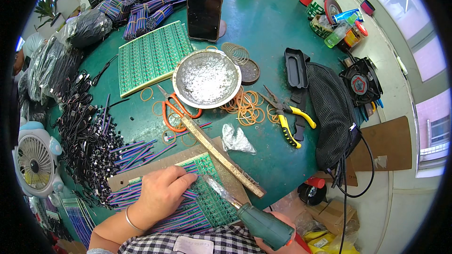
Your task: The person places ribbon cables onto circuit boards by hand and solders them in place using a soldering iron.
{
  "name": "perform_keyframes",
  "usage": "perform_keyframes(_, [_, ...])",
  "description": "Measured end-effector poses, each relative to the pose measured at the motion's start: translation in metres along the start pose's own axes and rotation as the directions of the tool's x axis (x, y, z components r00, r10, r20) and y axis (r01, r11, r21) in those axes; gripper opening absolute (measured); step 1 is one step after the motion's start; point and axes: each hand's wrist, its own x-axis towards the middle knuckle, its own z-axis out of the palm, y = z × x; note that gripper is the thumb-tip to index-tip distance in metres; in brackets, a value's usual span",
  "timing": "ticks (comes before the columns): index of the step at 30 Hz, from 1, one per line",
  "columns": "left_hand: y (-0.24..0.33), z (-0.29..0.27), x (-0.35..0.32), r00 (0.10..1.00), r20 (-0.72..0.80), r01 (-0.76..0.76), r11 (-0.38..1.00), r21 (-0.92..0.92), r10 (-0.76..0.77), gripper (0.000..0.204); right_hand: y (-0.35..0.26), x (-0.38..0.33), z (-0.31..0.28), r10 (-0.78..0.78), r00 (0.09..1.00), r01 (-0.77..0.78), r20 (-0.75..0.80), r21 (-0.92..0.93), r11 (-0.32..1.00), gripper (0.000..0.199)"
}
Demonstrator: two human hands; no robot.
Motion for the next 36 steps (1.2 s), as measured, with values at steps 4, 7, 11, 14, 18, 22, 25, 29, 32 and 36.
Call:
perform_keyframes(4, [0.000, -0.001, 0.002, 1.000, 0.003, -0.005, 1.000, -0.008, 0.005, 0.021, -0.019, 0.009, -0.004, -0.023, 0.997, 0.030, -0.072, 0.105, 0.994, 0.032])
perform_keyframes(7, [-0.001, 0.000, 0.000, 1.000, 0.003, -0.003, 1.000, -0.001, 0.003, 0.021, -0.012, 0.009, -0.006, 0.092, 0.995, -0.094, 0.023, 0.129, 0.987, 0.018])
perform_keyframes(11, [0.000, -0.001, 0.001, 1.000, 0.000, -0.008, 1.000, -0.001, 0.008, 0.021, -0.005, -0.003, -0.001, 0.221, 0.975, -0.219, 0.006, 0.143, 0.965, 0.019])
perform_keyframes(14, [0.000, -0.001, 0.001, 1.000, -0.007, -0.016, 1.000, 0.001, 0.016, 0.021, 0.004, -0.011, -0.004, 0.193, 0.978, -0.201, 0.079, 0.104, 0.974, 0.027])
perform_keyframes(18, [0.000, 0.000, 0.001, 1.000, -0.005, -0.013, 1.000, 0.002, 0.013, 0.021, 0.003, -0.006, -0.001, 0.041, 0.999, -0.041, 0.018, 0.001, 0.999, 0.038])
perform_keyframes(22, [0.000, -0.001, 0.001, 1.000, -0.003, -0.016, 1.000, 0.002, 0.016, 0.021, 0.008, -0.009, 0.001, 0.054, 0.998, -0.052, -0.015, 0.112, 0.992, 0.037])
perform_keyframes(25, [0.001, -0.001, 0.002, 1.000, -0.005, -0.019, 1.000, 0.010, 0.020, 0.020, 0.012, -0.013, 0.001, 0.005, 0.998, 0.002, -0.055, 0.120, 0.993, 0.037])
perform_keyframes(29, [0.002, -0.002, 0.001, 1.000, -0.018, -0.013, 1.000, 0.016, 0.013, 0.021, 0.020, -0.018, -0.002, -0.036, 0.997, 0.043, -0.063, 0.118, 0.992, 0.038])
perform_keyframes(32, [0.005, -0.008, 0.001, 0.999, 0.000, 0.032, 0.998, -0.045, -0.032, 0.028, 0.023, -0.026, 0.001, -0.021, 0.996, 0.034, -0.083, 0.169, 0.985, 0.040])
perform_keyframes(36, [0.008, -0.040, 0.005, 0.990, -0.126, 0.036, 0.980, -0.195, -0.062, 0.021, 0.027, -0.039, 0.011, 0.092, 0.967, 0.010, -0.238, 0.394, 0.919, 0.045])
